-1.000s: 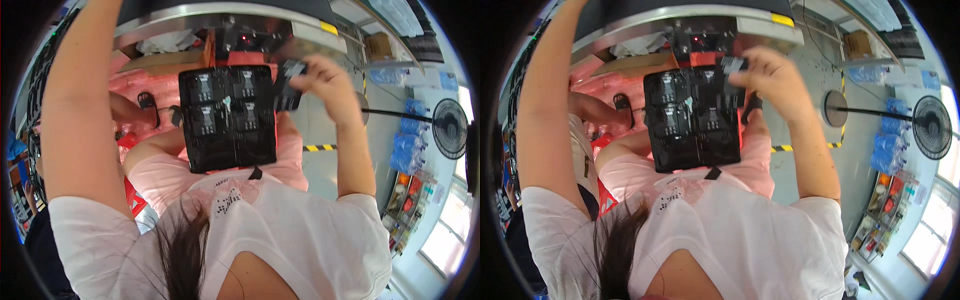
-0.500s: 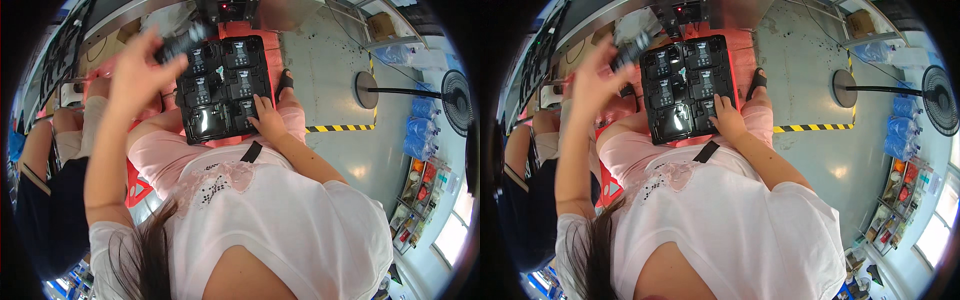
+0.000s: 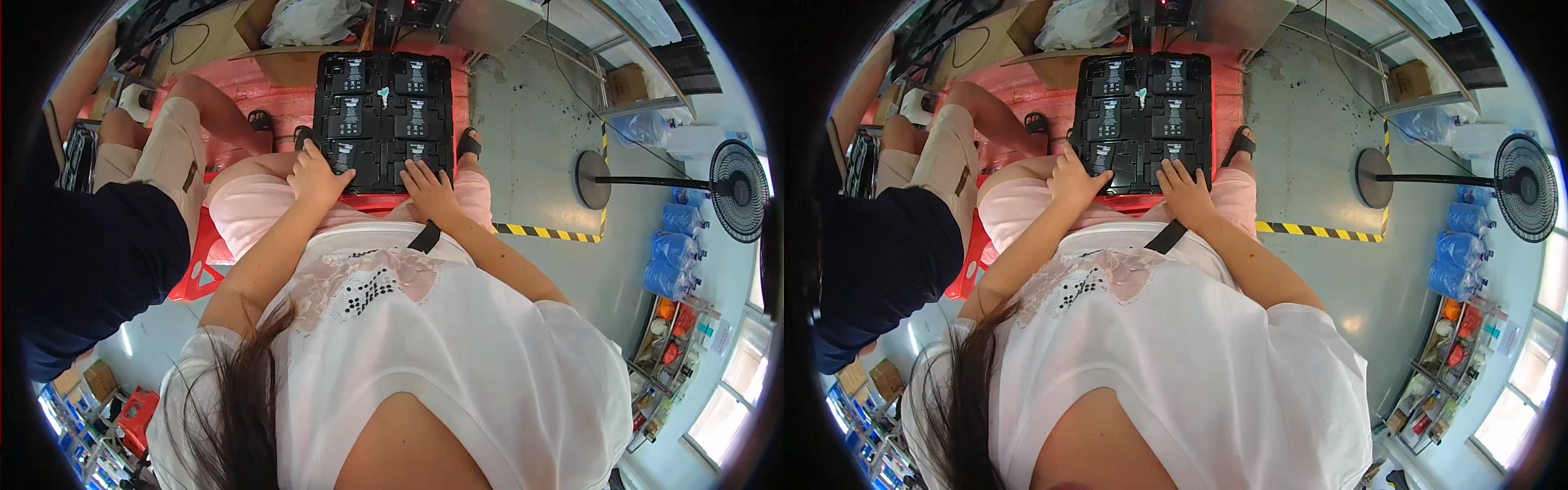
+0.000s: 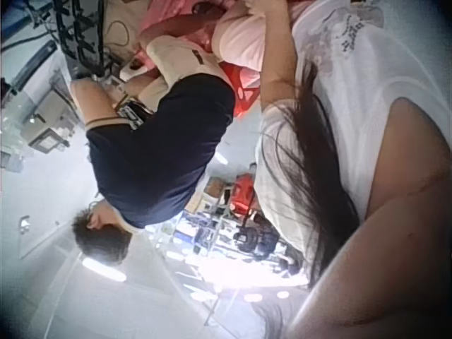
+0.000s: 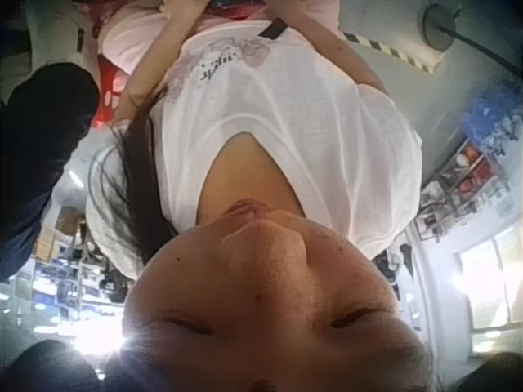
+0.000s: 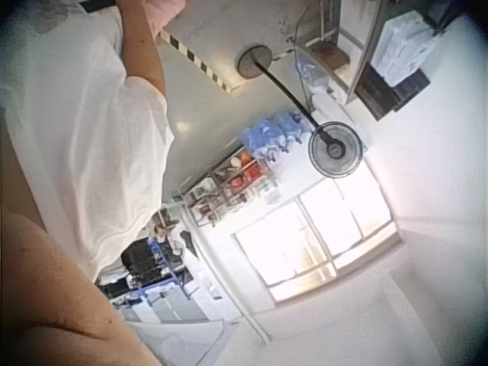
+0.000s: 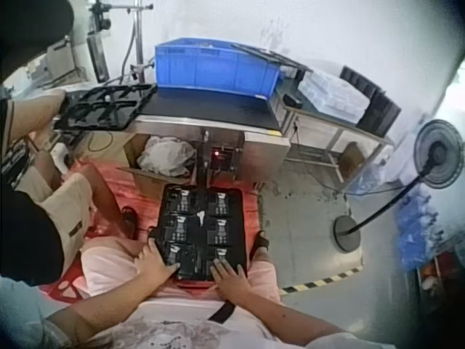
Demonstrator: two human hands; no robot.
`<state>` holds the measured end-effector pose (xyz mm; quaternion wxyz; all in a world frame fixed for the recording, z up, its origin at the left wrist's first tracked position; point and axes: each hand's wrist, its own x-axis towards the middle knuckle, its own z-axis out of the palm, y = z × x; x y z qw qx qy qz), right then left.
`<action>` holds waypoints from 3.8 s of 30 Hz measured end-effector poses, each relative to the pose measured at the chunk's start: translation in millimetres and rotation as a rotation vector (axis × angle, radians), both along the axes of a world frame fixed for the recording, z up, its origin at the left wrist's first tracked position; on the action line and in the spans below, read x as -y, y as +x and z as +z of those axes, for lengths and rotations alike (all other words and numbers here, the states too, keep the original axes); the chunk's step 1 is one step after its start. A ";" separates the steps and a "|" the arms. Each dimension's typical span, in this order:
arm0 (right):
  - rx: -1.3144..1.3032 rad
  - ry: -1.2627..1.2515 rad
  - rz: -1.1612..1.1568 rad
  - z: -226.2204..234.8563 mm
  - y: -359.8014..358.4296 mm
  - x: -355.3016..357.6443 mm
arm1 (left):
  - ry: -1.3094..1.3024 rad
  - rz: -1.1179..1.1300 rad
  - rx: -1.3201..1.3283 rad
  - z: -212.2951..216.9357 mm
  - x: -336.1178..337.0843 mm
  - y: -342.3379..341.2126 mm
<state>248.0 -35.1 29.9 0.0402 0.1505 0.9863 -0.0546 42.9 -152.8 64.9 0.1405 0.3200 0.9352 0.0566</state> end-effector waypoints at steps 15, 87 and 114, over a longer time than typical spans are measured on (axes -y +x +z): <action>0.040 0.069 -0.085 10.0 -5.5 0.2 | 0.030 -0.183 -0.058 -1.9 14.1 6.7; -0.516 0.261 0.316 191.1 -62.1 -73.8 | 1.302 0.055 1.923 95.1 88.3 -151.0; -0.523 -0.412 -0.432 116.1 -12.9 -34.1 | 0.774 -0.140 0.594 153.8 41.3 -100.0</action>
